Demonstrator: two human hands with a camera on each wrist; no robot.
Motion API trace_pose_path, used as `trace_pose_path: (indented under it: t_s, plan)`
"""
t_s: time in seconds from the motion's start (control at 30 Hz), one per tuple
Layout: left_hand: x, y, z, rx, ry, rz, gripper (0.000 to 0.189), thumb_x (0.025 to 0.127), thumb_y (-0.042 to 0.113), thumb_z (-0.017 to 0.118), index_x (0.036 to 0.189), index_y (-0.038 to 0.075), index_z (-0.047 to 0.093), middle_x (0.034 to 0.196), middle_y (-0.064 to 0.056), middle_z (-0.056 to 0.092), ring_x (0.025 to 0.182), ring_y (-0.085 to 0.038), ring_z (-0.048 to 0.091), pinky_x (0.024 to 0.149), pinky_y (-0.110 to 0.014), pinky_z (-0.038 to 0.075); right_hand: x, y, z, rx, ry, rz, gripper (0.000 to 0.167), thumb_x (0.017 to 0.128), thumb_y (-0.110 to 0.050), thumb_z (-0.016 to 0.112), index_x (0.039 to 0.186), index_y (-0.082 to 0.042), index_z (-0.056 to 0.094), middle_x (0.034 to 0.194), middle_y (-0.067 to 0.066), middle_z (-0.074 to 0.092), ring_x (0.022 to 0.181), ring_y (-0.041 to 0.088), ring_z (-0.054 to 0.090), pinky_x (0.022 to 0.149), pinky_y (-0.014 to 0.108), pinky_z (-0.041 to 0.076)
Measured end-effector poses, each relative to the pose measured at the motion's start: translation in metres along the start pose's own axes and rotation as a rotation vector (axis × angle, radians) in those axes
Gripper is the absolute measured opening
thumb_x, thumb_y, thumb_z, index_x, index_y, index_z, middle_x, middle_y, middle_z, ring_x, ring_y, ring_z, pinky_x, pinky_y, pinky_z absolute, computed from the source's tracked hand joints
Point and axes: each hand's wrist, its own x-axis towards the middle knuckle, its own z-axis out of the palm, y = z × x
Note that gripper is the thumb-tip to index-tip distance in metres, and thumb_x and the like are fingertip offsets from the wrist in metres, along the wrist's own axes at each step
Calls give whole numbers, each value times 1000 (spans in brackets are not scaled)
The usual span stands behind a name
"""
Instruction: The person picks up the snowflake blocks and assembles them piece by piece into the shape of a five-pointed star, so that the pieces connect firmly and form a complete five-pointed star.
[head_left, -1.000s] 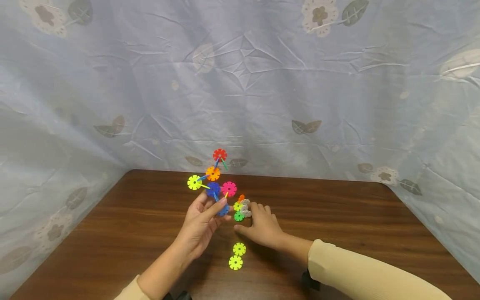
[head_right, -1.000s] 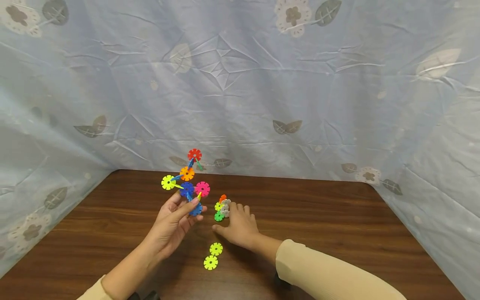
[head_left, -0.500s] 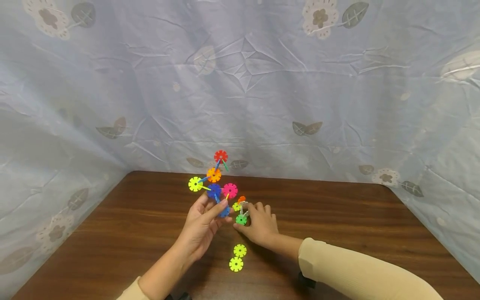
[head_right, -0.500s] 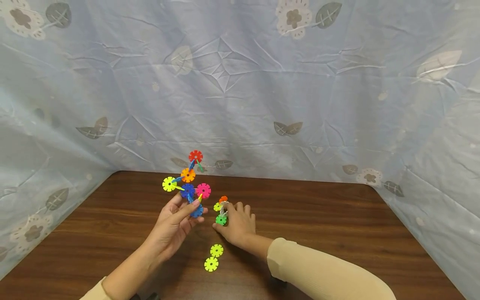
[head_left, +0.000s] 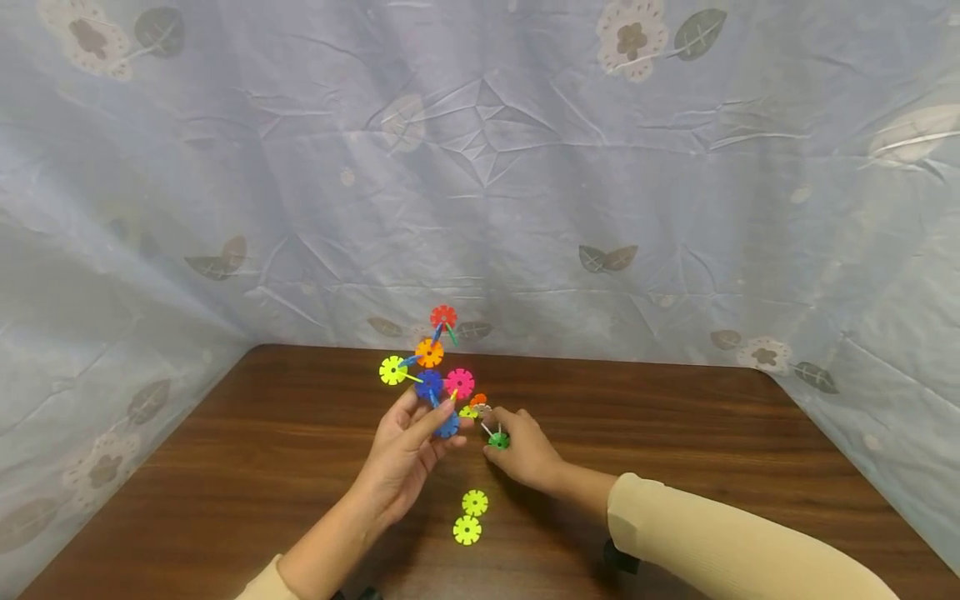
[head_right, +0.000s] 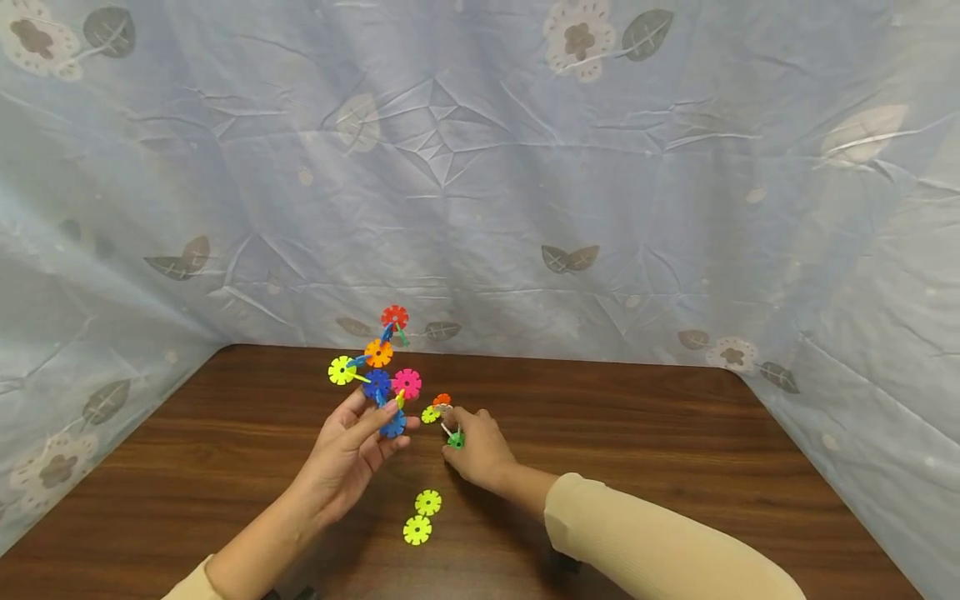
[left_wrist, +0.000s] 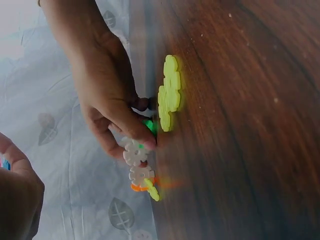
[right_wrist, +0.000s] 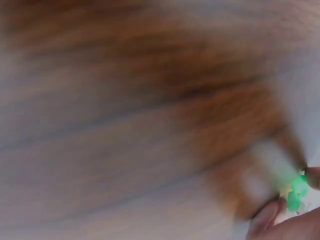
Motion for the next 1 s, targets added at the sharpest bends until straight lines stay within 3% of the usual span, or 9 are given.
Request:
trace_pose_path:
  t_s: [0.13,0.3,0.5,0.63,0.73,0.87,1.0]
  plan:
    - [0,-2,2,6,-13,-11,18,106,9,59,122,13,52,102,4,68,92,-10,75,79,-21,62,-3,4,-13,95,-80,-38,27,91,-3,76,116,0,66,93,11,69,80,16,59,67,25,50]
    - [0,-4,4,7,-42,-20,22,105,9,58,126,14,51,103,4,66,93,-10,73,76,-19,61,-12,7,-33,305,-208,-49,36,95,-5,72,128,2,61,90,15,69,65,15,64,56,28,59]
    - [0,-5,8,-24,-49,-32,31,104,4,55,134,11,48,105,4,61,89,-8,67,71,-16,55,-21,9,-58,539,-220,-61,41,98,-2,69,137,-2,58,109,26,69,81,18,70,68,30,64]
    - [0,-7,11,-41,-48,-35,36,102,2,53,137,11,47,110,3,57,89,-9,62,70,-16,52,-29,2,-74,532,-208,-110,44,100,-9,70,141,-5,57,115,23,68,91,27,71,69,31,63]
    - [1,-8,14,-43,-51,-29,29,101,1,52,128,11,50,106,3,54,88,-9,59,69,-17,49,-35,-4,-83,468,-204,-144,42,102,-17,68,142,-8,58,118,20,68,88,29,69,68,36,64]
    - [1,-11,17,-30,-62,-21,24,100,2,54,123,11,52,102,5,55,87,-9,59,68,-16,48,-41,-9,-91,425,-221,-146,41,105,-23,64,143,-9,58,122,20,65,77,24,65,70,41,64]
    - [2,-12,19,-34,-69,-24,27,101,2,54,126,10,52,103,5,56,86,-9,59,67,-16,48,-47,-11,-97,494,-265,-128,43,112,-26,50,149,-4,52,128,23,60,83,19,61,71,36,63]
